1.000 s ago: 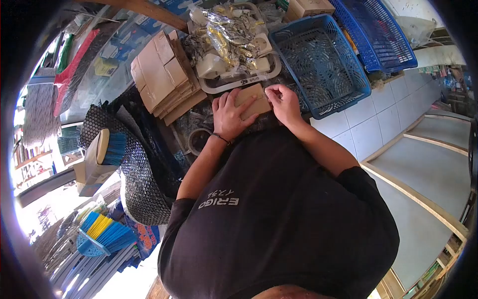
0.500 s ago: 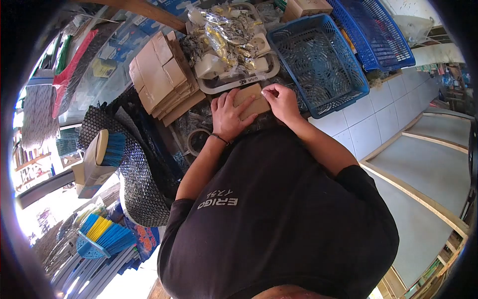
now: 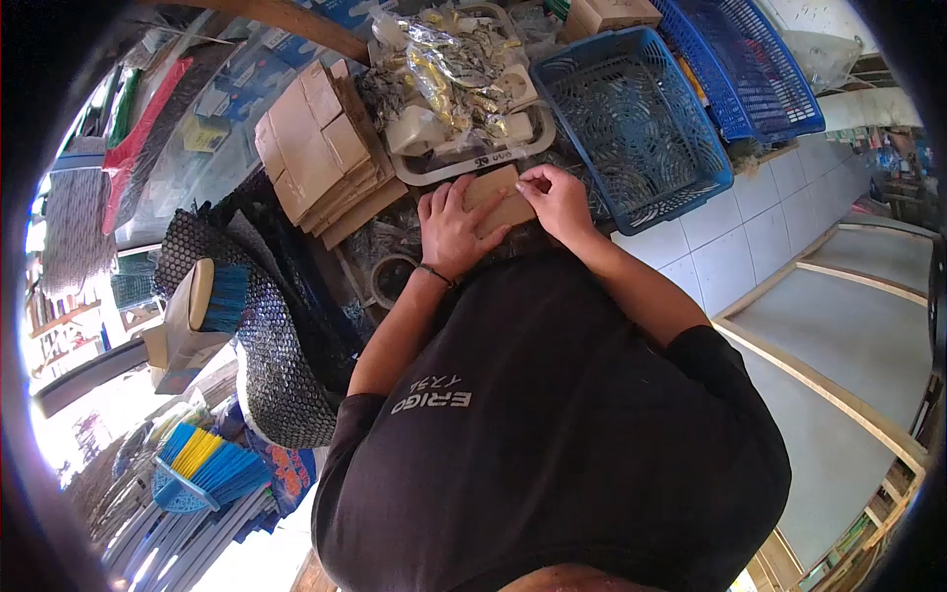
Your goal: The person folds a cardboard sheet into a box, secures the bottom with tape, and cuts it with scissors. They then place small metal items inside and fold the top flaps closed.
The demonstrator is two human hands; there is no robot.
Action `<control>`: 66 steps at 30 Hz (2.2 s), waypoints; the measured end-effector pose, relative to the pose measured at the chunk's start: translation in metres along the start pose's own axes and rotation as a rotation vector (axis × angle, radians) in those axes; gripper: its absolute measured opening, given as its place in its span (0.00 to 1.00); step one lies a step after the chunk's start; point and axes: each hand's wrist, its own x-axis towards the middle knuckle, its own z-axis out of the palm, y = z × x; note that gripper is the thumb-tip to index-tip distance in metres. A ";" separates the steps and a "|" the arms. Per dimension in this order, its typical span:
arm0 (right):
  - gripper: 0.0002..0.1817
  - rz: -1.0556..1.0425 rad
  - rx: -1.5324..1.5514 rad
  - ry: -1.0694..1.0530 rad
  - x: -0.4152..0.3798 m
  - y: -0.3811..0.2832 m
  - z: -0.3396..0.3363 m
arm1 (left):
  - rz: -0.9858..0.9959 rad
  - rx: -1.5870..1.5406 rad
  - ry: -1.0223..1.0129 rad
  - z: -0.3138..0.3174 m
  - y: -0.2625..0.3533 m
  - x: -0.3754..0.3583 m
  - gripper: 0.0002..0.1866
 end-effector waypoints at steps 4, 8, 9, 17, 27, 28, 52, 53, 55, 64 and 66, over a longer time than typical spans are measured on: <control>0.08 -0.008 -0.003 -0.005 0.001 0.002 0.001 | -0.004 -0.006 -0.004 0.001 0.000 0.000 0.26; 0.08 -0.024 -0.055 0.010 0.004 0.004 0.003 | -0.011 -0.013 -0.029 0.000 0.000 0.000 0.27; 0.09 -0.026 -0.076 0.013 0.005 0.005 0.004 | -0.011 -0.011 -0.040 0.000 -0.001 0.000 0.28; 0.11 0.111 -0.059 -0.036 0.009 -0.002 0.001 | -0.004 -0.020 -0.011 0.000 0.001 -0.001 0.27; 0.12 0.384 0.418 -0.045 -0.001 0.017 0.001 | -0.058 0.052 -0.185 -0.009 0.006 0.007 0.32; 0.12 0.398 0.447 -0.043 -0.002 0.014 0.000 | -0.059 0.057 -0.192 -0.010 0.006 0.009 0.32; 0.10 0.136 0.113 -0.036 -0.004 -0.007 -0.006 | -0.057 0.047 -0.167 -0.007 0.005 0.008 0.34; 0.11 0.141 0.117 -0.042 -0.003 -0.006 -0.006 | -0.055 0.054 -0.164 -0.007 0.005 0.008 0.34; 0.11 0.132 0.079 -0.030 -0.003 -0.006 -0.005 | -0.053 0.060 -0.160 -0.007 0.005 0.008 0.34; 0.10 0.097 0.008 -0.012 -0.002 -0.001 -0.003 | -0.051 0.069 -0.153 -0.005 0.005 0.007 0.34; 0.11 0.090 -0.002 -0.004 -0.002 -0.003 -0.003 | -0.056 0.066 -0.154 -0.005 0.005 0.007 0.34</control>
